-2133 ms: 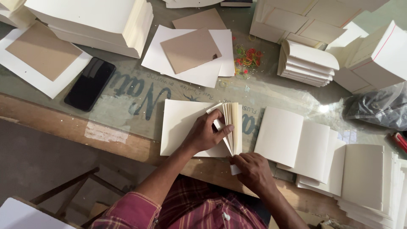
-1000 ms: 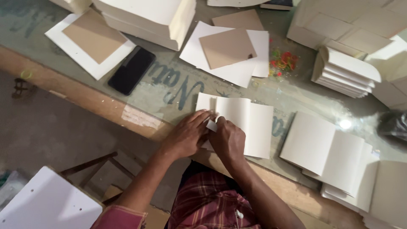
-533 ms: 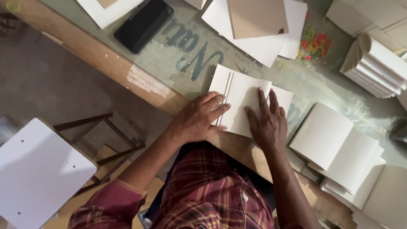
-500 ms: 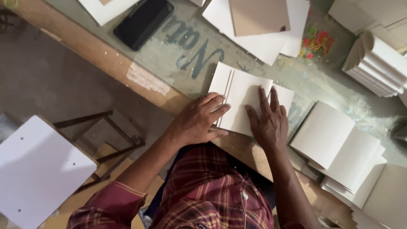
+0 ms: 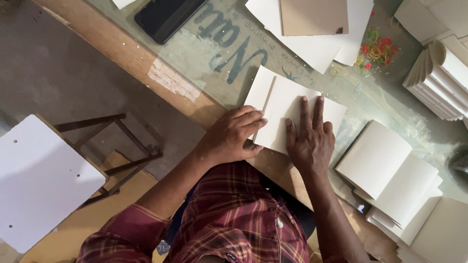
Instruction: The person inserts a stack of blank white pages into a white book cover, aligns the pages, and presses down on the spine to secure them. This process is repeated for multiple books on a cluttered work table.
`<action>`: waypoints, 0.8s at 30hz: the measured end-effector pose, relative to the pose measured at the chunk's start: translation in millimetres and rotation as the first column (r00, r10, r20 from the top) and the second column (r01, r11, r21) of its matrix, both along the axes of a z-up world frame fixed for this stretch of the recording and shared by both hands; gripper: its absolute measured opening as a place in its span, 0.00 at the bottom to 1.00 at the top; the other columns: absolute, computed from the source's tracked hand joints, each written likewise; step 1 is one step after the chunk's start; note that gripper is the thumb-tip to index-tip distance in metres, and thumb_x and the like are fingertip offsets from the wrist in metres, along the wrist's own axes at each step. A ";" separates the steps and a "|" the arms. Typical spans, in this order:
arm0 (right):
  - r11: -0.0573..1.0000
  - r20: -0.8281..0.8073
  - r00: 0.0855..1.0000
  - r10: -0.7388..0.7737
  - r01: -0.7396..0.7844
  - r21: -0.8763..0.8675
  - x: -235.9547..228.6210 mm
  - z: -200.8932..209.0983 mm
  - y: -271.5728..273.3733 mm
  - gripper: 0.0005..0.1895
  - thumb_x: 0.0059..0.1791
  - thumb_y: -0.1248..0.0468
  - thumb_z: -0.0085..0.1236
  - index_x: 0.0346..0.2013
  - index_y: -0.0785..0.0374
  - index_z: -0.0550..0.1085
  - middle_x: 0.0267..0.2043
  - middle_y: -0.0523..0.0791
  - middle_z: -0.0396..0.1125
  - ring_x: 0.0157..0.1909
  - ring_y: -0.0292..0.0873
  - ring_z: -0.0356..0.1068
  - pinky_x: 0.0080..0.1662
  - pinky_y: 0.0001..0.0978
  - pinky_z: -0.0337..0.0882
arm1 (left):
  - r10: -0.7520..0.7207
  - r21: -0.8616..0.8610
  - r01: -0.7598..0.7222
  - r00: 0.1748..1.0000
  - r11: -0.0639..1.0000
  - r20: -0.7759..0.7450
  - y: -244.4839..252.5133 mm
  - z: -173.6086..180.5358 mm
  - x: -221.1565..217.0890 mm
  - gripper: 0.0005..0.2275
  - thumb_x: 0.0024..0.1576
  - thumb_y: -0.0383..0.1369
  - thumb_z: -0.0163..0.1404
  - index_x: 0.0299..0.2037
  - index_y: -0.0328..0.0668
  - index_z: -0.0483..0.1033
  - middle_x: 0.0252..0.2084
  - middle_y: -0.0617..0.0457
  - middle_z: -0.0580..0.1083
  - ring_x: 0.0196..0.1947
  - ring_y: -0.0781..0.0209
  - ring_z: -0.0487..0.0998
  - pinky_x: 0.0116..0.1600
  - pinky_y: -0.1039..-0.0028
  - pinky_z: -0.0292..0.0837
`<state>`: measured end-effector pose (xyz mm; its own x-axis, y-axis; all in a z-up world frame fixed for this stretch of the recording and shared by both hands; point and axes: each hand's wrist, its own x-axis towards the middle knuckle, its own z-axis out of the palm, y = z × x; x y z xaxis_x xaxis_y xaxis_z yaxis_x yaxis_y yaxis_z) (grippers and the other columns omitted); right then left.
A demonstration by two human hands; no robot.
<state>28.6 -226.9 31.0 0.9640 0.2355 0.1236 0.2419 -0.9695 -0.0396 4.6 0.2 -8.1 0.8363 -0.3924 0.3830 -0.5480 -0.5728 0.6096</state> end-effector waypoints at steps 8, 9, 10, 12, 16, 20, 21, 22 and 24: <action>0.999 0.011 1.000 0.025 -0.025 -0.030 0.7 -2.7 1.2 0.29 0.58 0.49 0.48 0.73 0.55 0.66 0.75 0.60 0.56 0.41 0.56 0.69 0.46 0.46 0.70 | -0.006 -0.003 0.006 0.999 1.000 0.035 0.5 4.7 0.5 0.25 0.49 0.40 0.65 0.53 0.30 0.78 0.55 0.44 0.75 0.61 0.50 0.72 0.67 0.63 0.69; 0.999 0.011 1.000 0.023 -0.022 -0.048 1.5 -2.6 1.6 0.30 0.58 0.49 0.48 0.73 0.55 0.66 0.75 0.60 0.56 0.41 0.56 0.69 0.45 0.46 0.70 | -0.008 0.005 0.008 0.999 1.000 0.039 1.5 6.1 0.9 0.25 0.49 0.40 0.65 0.53 0.29 0.78 0.55 0.44 0.75 0.61 0.50 0.72 0.67 0.63 0.69; 0.998 0.010 1.000 0.014 -0.014 -0.068 0.4 -2.3 1.5 0.30 0.57 0.49 0.48 0.73 0.55 0.67 0.75 0.60 0.56 0.41 0.57 0.69 0.45 0.47 0.70 | -0.018 0.012 0.017 0.999 1.000 0.042 1.3 7.3 0.7 0.26 0.49 0.40 0.65 0.53 0.29 0.78 0.54 0.43 0.75 0.60 0.49 0.72 0.66 0.63 0.69; 0.998 0.013 1.000 0.027 -0.027 -0.057 -0.1 -2.0 1.4 0.30 0.58 0.49 0.47 0.73 0.55 0.66 0.75 0.60 0.56 0.41 0.57 0.69 0.45 0.47 0.70 | -0.026 0.015 0.026 0.998 1.000 0.049 1.0 8.2 0.6 0.26 0.50 0.41 0.66 0.52 0.28 0.78 0.54 0.43 0.75 0.60 0.49 0.72 0.66 0.63 0.69; 0.999 0.000 1.000 0.026 -0.026 -0.023 -0.4 -0.3 1.7 0.30 0.58 0.49 0.47 0.73 0.55 0.66 0.76 0.60 0.55 0.42 0.57 0.69 0.44 0.48 0.70 | -0.019 0.003 0.019 0.997 1.000 0.069 0.2 3.0 0.7 0.25 0.50 0.42 0.65 0.52 0.29 0.78 0.55 0.44 0.75 0.60 0.50 0.73 0.67 0.64 0.70; 0.999 0.009 1.000 0.030 -0.030 -0.020 0.1 1.5 3.2 0.32 0.57 0.46 0.49 0.72 0.55 0.67 0.74 0.61 0.55 0.43 0.57 0.69 0.43 0.49 0.70 | -0.005 0.031 0.002 0.994 1.000 0.108 -1.8 -1.4 0.6 0.26 0.50 0.44 0.65 0.51 0.29 0.79 0.55 0.44 0.75 0.60 0.49 0.72 0.67 0.63 0.69; 0.999 0.019 0.999 0.035 -0.035 -0.020 0.0 3.3 2.5 0.32 0.56 0.46 0.49 0.72 0.56 0.67 0.74 0.61 0.56 0.43 0.57 0.69 0.43 0.49 0.70 | -0.008 0.039 0.004 0.995 0.999 0.103 -0.6 -0.5 0.9 0.26 0.50 0.45 0.66 0.52 0.30 0.79 0.55 0.44 0.75 0.61 0.49 0.72 0.67 0.63 0.69; 0.999 0.032 0.999 0.041 -0.040 -0.022 -0.1 4.3 2.6 0.32 0.56 0.45 0.50 0.72 0.56 0.67 0.74 0.61 0.56 0.43 0.57 0.69 0.42 0.49 0.70 | -0.009 0.045 0.004 0.995 0.999 0.101 -0.2 0.9 1.2 0.26 0.51 0.45 0.66 0.53 0.31 0.79 0.56 0.45 0.75 0.62 0.49 0.72 0.68 0.63 0.69; 0.999 0.010 1.000 0.030 -0.030 -0.013 -0.6 5.5 3.1 0.33 0.55 0.46 0.50 0.72 0.56 0.67 0.74 0.61 0.56 0.43 0.56 0.69 0.41 0.48 0.68 | -0.017 0.053 0.015 0.999 0.998 0.040 -1.5 7.6 1.7 0.28 0.49 0.47 0.66 0.52 0.30 0.79 0.57 0.42 0.74 0.61 0.47 0.72 0.66 0.62 0.69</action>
<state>28.0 -223.8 36.5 0.9552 0.2657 0.1303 0.2711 -0.9622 -0.0249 6.4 -1.4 -0.5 0.8136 -0.4265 0.3951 -0.5814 -0.5944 0.5556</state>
